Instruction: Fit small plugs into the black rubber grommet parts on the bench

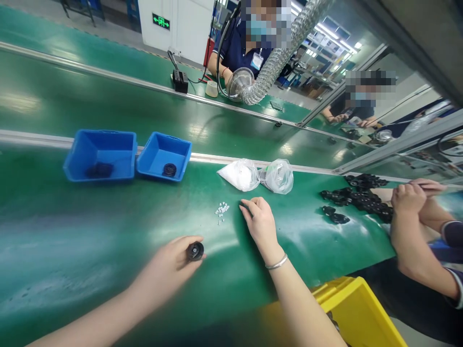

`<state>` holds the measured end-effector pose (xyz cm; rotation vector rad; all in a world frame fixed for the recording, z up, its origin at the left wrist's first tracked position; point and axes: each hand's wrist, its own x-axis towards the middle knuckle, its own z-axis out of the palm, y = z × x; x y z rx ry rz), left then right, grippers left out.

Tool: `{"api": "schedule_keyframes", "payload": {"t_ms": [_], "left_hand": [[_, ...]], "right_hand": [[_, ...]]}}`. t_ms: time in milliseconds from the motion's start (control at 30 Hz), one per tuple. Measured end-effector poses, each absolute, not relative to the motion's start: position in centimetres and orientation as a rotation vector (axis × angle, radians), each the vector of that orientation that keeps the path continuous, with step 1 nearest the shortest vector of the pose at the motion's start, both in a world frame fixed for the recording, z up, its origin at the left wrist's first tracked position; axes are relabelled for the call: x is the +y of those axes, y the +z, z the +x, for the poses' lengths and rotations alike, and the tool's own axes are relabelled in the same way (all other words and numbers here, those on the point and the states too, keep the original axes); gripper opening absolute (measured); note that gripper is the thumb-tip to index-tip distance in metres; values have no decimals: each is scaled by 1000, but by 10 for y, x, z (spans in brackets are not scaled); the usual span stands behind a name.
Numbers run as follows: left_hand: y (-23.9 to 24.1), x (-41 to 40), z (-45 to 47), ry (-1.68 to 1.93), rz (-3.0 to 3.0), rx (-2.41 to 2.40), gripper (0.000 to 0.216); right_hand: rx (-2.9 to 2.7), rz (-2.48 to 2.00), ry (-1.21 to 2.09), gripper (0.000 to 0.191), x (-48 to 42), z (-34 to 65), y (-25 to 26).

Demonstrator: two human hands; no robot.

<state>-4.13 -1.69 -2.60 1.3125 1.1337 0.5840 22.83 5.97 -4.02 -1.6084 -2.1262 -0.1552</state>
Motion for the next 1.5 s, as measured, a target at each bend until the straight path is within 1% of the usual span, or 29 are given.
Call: {"api": "schedule_keyframes", "payload": {"t_ms": [167, 300, 400, 567, 667, 933, 1133, 1367, 1500], "left_hand": [[-26, -16, -41, 589, 1236, 1102, 31], [-24, -16, -41, 596, 1208, 1111, 30], [-23, -15, -41, 616, 1209, 1103, 29], [-20, -13, -41, 629, 1373, 1180, 26], [-19, -11, -41, 596, 1463, 1232, 28], [-23, -11, -43, 586, 1526, 1265, 30], [-26, -10, -43, 609, 1482, 1232, 35], [-29, -10, -45, 622, 1416, 1240, 41], [-32, -9, -46, 663, 1377, 1223, 40]], "right_hand": [[-2165, -1618, -138, 16, 64, 229, -43], [-2131, -1555, -25, 13, 62, 223, -39], [-2054, -1451, 193, 14, 48, 201, -31], [-2019, -1174, 764, 7, 8, 147, -17], [-2010, -1128, 859, 7, -4, 131, -20], [-2044, -1154, 831, 8, -1, 133, -28], [-2233, -1086, 485, 17, -9, 134, -32], [-2421, -996, 244, 36, -16, 138, -38], [-2486, -971, 138, 41, -18, 136, -39]]}}
